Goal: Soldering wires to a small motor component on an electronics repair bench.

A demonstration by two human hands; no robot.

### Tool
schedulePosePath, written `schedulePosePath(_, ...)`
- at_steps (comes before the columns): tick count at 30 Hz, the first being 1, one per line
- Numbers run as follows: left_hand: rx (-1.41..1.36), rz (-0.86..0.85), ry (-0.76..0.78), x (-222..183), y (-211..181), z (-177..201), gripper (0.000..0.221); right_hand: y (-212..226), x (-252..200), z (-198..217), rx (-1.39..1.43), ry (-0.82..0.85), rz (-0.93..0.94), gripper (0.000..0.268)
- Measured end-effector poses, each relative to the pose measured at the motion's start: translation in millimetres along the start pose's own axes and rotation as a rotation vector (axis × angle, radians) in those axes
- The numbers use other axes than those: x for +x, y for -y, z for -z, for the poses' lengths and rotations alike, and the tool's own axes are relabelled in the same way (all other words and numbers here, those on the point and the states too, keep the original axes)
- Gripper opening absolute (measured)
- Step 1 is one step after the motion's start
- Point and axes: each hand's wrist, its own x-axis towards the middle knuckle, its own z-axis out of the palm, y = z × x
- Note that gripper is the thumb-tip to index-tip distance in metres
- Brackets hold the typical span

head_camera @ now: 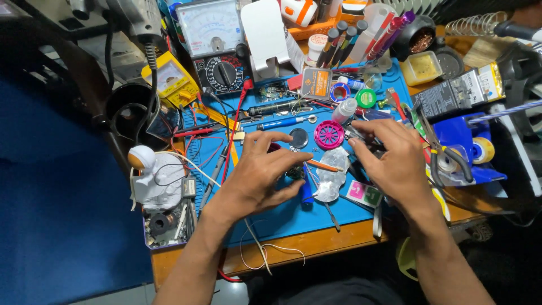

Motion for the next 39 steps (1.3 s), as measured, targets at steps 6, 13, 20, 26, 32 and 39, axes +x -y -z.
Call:
schedulePosePath(6,-0.023,0.070,0.032,2.0,-2.3,2.0,0.047,37.3,-7.4,17.9,0.091,-0.045,0.047,0.019)
schedulePosePath(13,-0.041,0.068,0.029,3.6,-2.4,3.6,0.045,56.6,-30.6,-18.7,0.413,0.104,-0.168,0.027)
schedulePosePath(20,-0.075,0.107,-0.066,2.1,-0.3,0.5,0.039,51.3,-29.2,-28.0,0.575,0.100,-0.474,0.009)
schedulePosePath(26,-0.065,0.109,-0.035,6.5,-3.8,3.6,0.042,58.4,-24.1,-20.9,0.596,0.145,-0.489,0.010)
schedulePosePath(32,0.143,0.056,0.064,22.1,-10.2,1.2,0.046,49.2,-19.7,-16.6,0.653,0.170,-0.509,0.011)
schedulePosePath(39,0.082,0.096,0.143,27.8,-7.6,-11.0,0.022,42.5,-17.0,-8.3,0.672,0.195,-0.382,0.012)
